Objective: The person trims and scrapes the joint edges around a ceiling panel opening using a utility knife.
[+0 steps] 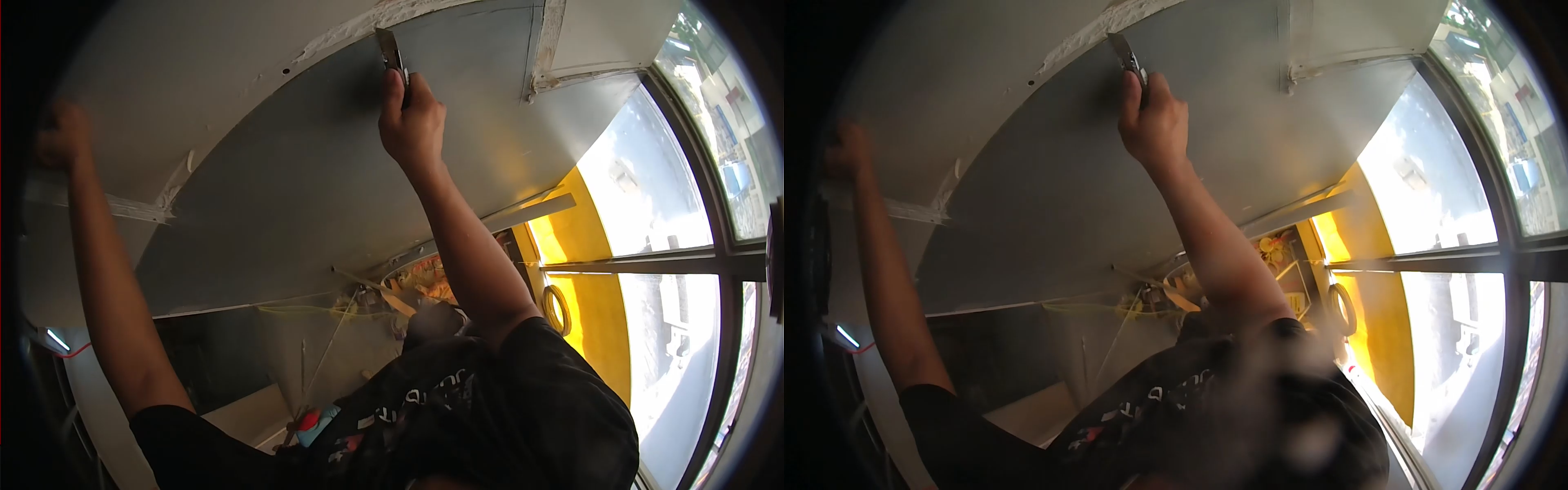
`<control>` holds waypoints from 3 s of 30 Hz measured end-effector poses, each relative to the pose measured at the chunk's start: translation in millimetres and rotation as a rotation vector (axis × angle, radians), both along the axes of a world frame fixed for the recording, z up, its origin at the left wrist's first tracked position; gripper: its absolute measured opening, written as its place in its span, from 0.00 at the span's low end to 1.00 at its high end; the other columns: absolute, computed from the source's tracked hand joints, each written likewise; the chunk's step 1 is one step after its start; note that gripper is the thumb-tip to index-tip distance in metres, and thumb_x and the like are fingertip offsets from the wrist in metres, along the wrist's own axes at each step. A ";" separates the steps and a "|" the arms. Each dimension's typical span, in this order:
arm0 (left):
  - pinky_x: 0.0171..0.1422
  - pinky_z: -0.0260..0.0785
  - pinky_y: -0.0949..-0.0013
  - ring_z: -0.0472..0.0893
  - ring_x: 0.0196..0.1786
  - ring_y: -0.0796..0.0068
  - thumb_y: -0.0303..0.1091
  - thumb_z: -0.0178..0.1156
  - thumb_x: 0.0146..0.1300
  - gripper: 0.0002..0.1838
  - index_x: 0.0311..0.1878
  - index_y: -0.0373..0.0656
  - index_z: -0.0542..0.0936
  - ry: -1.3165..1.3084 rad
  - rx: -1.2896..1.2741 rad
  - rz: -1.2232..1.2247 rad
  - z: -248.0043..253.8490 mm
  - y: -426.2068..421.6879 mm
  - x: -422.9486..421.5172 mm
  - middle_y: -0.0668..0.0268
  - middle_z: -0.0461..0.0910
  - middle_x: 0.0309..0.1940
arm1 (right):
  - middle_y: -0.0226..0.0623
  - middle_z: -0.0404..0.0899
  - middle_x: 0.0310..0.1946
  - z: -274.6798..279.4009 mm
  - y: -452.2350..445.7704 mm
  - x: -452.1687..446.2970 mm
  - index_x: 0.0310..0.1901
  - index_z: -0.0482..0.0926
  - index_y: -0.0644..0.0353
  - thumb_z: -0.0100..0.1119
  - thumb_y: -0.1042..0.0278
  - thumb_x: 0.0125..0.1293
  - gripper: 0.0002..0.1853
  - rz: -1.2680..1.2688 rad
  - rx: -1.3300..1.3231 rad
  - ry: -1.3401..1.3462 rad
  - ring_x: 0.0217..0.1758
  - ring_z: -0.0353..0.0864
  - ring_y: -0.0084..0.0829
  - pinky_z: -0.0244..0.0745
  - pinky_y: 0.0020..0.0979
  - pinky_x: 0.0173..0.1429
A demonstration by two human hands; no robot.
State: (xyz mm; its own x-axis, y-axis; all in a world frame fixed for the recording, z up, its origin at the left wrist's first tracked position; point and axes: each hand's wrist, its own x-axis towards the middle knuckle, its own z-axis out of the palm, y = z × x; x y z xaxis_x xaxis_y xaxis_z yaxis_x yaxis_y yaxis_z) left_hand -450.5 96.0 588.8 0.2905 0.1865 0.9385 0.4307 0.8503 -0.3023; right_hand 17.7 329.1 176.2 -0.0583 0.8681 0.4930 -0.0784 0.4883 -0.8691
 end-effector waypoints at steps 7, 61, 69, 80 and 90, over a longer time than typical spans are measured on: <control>0.66 0.76 0.54 0.84 0.61 0.51 0.68 0.65 0.62 0.43 0.64 0.37 0.81 -0.042 0.106 0.213 13.2 -21.7 -60.3 0.49 0.84 0.60 | 0.52 0.76 0.16 -4.0 -0.8 -9.3 0.30 0.72 0.62 0.56 0.53 0.79 0.22 0.053 -0.072 0.048 0.22 0.79 0.60 0.72 0.49 0.25; 0.67 0.72 0.44 0.83 0.57 0.41 0.64 0.66 0.60 0.40 0.59 0.32 0.82 0.308 -0.072 -0.311 -21.4 31.7 100.5 0.44 0.85 0.54 | 0.49 0.76 0.15 0.7 15.1 6.4 0.28 0.73 0.61 0.61 0.52 0.75 0.22 -0.022 0.146 -0.103 0.20 0.79 0.59 0.73 0.49 0.25; 0.67 0.71 0.48 0.82 0.60 0.48 0.63 0.63 0.66 0.40 0.65 0.34 0.79 0.344 0.004 -0.540 -46.9 55.6 137.8 0.47 0.83 0.60 | 0.53 0.78 0.18 2.9 -20.5 -20.6 0.31 0.74 0.63 0.58 0.52 0.76 0.22 0.078 -0.010 -0.055 0.24 0.81 0.62 0.75 0.52 0.27; 0.68 0.72 0.47 0.83 0.62 0.49 0.67 0.66 0.62 0.43 0.63 0.34 0.81 0.134 0.082 -0.228 -37.3 37.3 79.8 0.44 0.81 0.62 | 0.47 0.77 0.16 -14.5 -5.5 25.8 0.29 0.74 0.60 0.60 0.54 0.76 0.20 0.062 0.084 -0.131 0.20 0.80 0.57 0.73 0.47 0.24; 0.66 0.68 0.44 0.78 0.60 0.45 0.48 0.60 0.66 0.29 0.61 0.34 0.77 0.200 -0.062 -0.429 -43.1 48.4 120.3 0.44 0.77 0.60 | 0.46 0.77 0.16 -5.0 -11.0 2.6 0.29 0.73 0.60 0.60 0.54 0.76 0.20 0.078 0.102 -0.101 0.20 0.80 0.56 0.73 0.47 0.24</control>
